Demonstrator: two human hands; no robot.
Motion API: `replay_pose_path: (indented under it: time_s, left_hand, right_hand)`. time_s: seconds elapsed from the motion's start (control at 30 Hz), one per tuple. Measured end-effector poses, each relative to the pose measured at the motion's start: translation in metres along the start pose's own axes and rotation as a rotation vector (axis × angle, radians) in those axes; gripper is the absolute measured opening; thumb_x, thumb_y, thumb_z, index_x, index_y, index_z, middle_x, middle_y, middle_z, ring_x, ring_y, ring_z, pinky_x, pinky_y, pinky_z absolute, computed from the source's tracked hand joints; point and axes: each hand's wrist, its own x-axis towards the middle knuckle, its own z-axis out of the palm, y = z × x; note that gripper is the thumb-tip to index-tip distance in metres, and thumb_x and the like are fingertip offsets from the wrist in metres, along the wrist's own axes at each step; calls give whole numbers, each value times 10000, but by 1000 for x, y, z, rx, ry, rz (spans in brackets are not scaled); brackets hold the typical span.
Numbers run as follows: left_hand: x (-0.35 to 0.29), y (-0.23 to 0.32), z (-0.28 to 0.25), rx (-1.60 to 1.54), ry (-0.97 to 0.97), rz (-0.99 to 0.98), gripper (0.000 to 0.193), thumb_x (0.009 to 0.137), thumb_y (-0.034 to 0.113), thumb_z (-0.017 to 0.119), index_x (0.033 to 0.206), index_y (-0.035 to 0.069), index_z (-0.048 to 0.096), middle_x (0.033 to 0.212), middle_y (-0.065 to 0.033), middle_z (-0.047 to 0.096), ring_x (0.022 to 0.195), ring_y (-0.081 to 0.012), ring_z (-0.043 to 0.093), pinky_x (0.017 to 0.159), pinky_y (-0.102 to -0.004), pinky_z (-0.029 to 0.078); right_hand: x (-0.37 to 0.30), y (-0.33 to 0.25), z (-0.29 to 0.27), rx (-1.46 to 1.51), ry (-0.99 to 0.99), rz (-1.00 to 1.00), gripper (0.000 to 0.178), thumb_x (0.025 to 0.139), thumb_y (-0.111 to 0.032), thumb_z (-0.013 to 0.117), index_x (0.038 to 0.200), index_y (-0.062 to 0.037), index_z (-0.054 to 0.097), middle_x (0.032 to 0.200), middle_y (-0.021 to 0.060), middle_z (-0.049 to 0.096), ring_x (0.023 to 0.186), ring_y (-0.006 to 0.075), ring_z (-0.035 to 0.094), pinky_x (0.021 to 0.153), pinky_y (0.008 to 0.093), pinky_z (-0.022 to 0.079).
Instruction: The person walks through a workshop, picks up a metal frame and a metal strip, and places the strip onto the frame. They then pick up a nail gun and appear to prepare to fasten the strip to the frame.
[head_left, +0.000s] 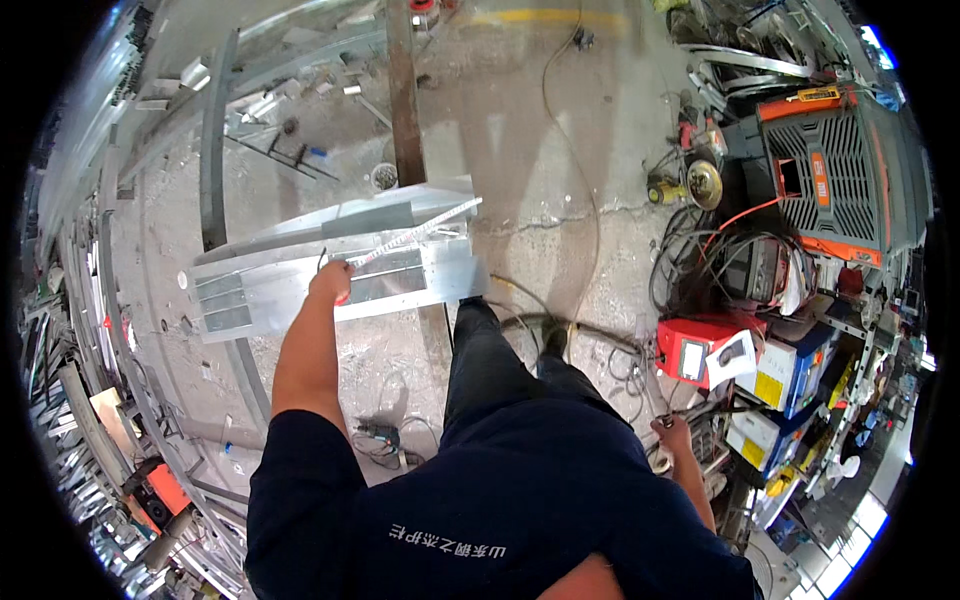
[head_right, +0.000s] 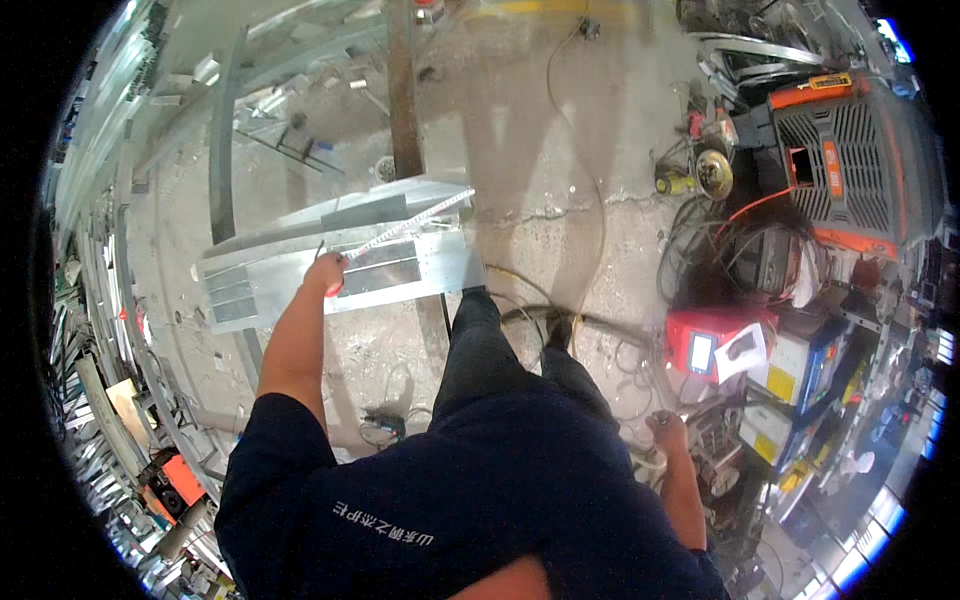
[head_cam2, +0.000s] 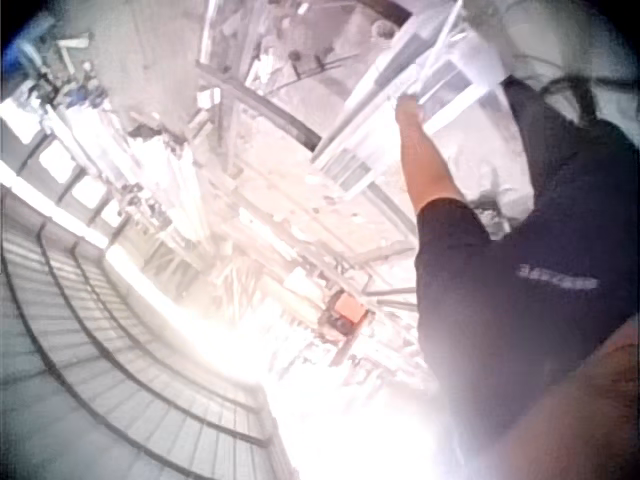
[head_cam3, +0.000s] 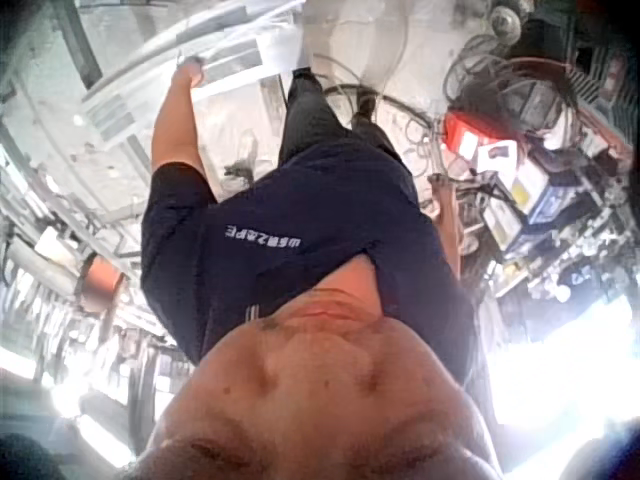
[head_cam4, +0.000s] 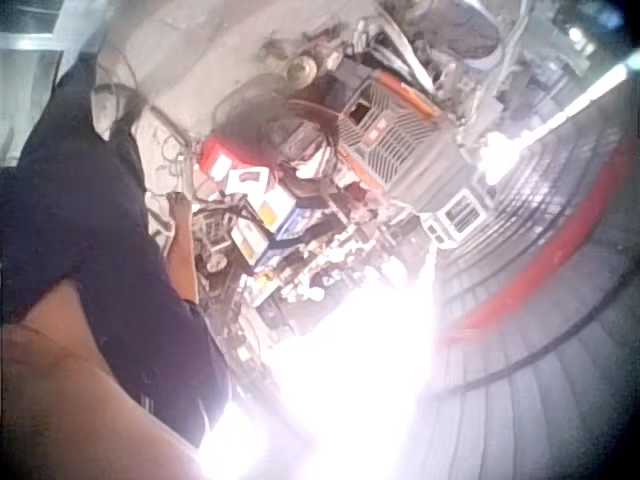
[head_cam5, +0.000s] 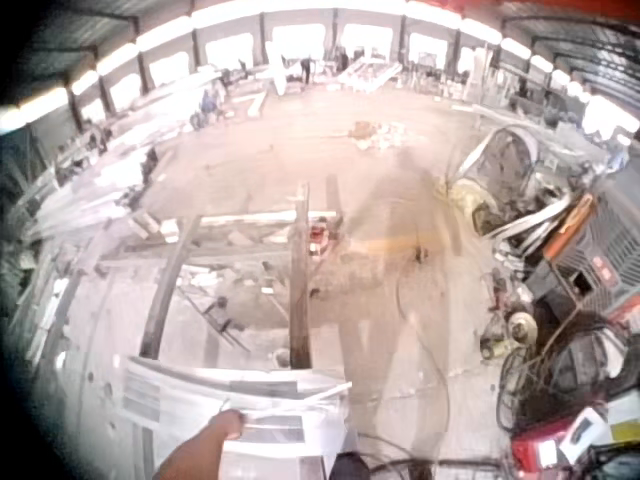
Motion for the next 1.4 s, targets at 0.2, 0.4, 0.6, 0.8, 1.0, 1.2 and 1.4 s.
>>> replay_pose_path:
  time_s: [0.2, 0.4, 0.6, 0.8, 1.0, 1.2, 1.4]
  left_hand:
    - [38, -7, -20, -59, 3, 26, 370, 961, 382, 502, 1036, 71, 689, 1088, -171, 683, 1043, -370, 634, 880, -463, 490]
    - [66, -15, -30, 0, -45, -27, 365, 963, 389, 497, 1086, 108, 694, 1110, -153, 685, 1054, -363, 636, 872, -459, 499]
    - [84, -23, -54, 75, -16, -4, 387, 974, 402, 486, 1139, 110, 679, 1146, -190, 665, 1081, -387, 619, 911, -487, 483]
    - [97, -13, -63, 136, -67, -107, 382, 967, 405, 501, 1116, 112, 694, 1176, -164, 665, 1101, -363, 621, 927, -479, 487]
    - [105, -3, -70, 210, -132, -137, 379, 953, 382, 507, 1152, 117, 690, 1197, -115, 676, 1126, -314, 636, 922, -463, 502]
    - [112, -9, -63, 212, -153, -155, 380, 965, 431, 505, 1132, 149, 697, 1203, -111, 667, 1130, -321, 624, 934, -472, 498]
    - [118, -11, -61, 218, -154, -160, 401, 960, 447, 516, 1140, 134, 692, 1207, -121, 664, 1131, -325, 624, 925, -462, 506]
  right_hand:
    - [-19, -61, -16, 285, 13, 107, 320, 810, -252, 757, 1037, -31, 711, 906, 91, 720, 802, 180, 657, 748, 336, 505]
    - [-10, -69, -15, 220, 7, 79, 357, 806, -295, 747, 1066, -50, 720, 889, 110, 716, 803, 196, 663, 755, 347, 506]
    - [-20, -108, -20, 96, -28, 42, 392, 790, -339, 762, 1041, -41, 717, 864, 139, 707, 784, 249, 673, 722, 378, 512]
    - [-18, -128, -33, 92, 2, 27, 294, 831, -250, 765, 955, 0, 672, 799, 89, 681, 695, 170, 602, 649, 346, 472]
    - [-15, -156, -45, 129, 3, 62, 307, 814, -282, 793, 875, -10, 663, 727, 49, 647, 670, 138, 553, 635, 329, 446]
    - [-21, -177, -52, 217, 4, 92, 297, 815, -280, 788, 872, -14, 669, 734, 45, 651, 659, 138, 549, 624, 332, 444]
    - [-13, -177, -57, 162, -13, 60, 286, 821, -271, 780, 878, -14, 671, 716, 31, 633, 642, 130, 544, 611, 327, 447]
